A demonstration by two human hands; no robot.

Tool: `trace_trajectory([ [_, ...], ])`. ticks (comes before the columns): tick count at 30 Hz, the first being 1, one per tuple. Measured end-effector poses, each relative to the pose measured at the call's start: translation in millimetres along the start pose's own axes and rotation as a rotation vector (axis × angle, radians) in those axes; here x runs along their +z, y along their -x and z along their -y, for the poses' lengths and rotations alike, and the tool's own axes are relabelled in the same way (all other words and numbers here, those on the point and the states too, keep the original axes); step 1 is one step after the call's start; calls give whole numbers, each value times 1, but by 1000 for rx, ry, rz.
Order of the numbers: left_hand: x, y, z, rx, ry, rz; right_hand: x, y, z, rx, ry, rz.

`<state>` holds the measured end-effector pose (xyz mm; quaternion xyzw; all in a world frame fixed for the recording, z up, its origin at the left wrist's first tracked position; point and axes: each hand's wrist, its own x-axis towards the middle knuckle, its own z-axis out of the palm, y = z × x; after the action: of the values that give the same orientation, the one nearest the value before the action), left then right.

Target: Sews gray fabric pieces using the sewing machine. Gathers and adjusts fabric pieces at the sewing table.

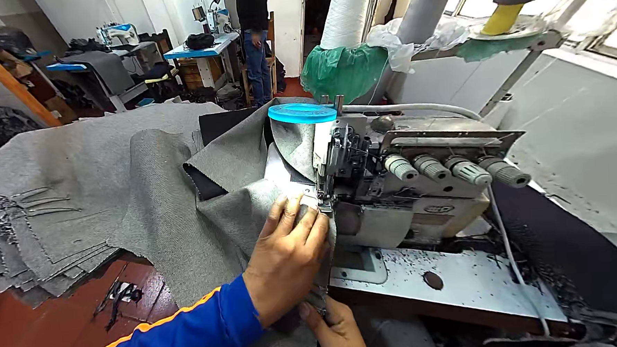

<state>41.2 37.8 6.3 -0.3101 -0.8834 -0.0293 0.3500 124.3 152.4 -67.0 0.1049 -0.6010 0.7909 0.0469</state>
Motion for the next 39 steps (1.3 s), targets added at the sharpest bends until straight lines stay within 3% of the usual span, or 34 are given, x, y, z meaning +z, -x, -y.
trace_trajectory([
  [5, -18, -11, 16, -105, 341, 95, -1, -17, 17, 39, -207, -10],
  [10, -59, 9, 8, 101, 447, 45, -11, -31, 23, 66, -353, 5],
  [15, -40, 40, 12, 315, 294, 120, -5, -37, 17, -64, -261, -50],
  [22, -21, 14, 38, 375, 283, 87, 11, -50, 7, -210, 104, -223],
  [30, 3, -12, 63, 415, 381, 59, 1, -74, 4, -441, 448, -210],
  [34, 12, 11, 64, 283, 353, -3, -20, -58, -16, -583, 652, -289],
  [37, 39, 60, 71, -56, 188, -125, -56, -44, -32, -638, 999, -393],
  [39, 64, 68, 91, -287, 136, -46, -72, -41, -42, -733, 1220, -407],
])
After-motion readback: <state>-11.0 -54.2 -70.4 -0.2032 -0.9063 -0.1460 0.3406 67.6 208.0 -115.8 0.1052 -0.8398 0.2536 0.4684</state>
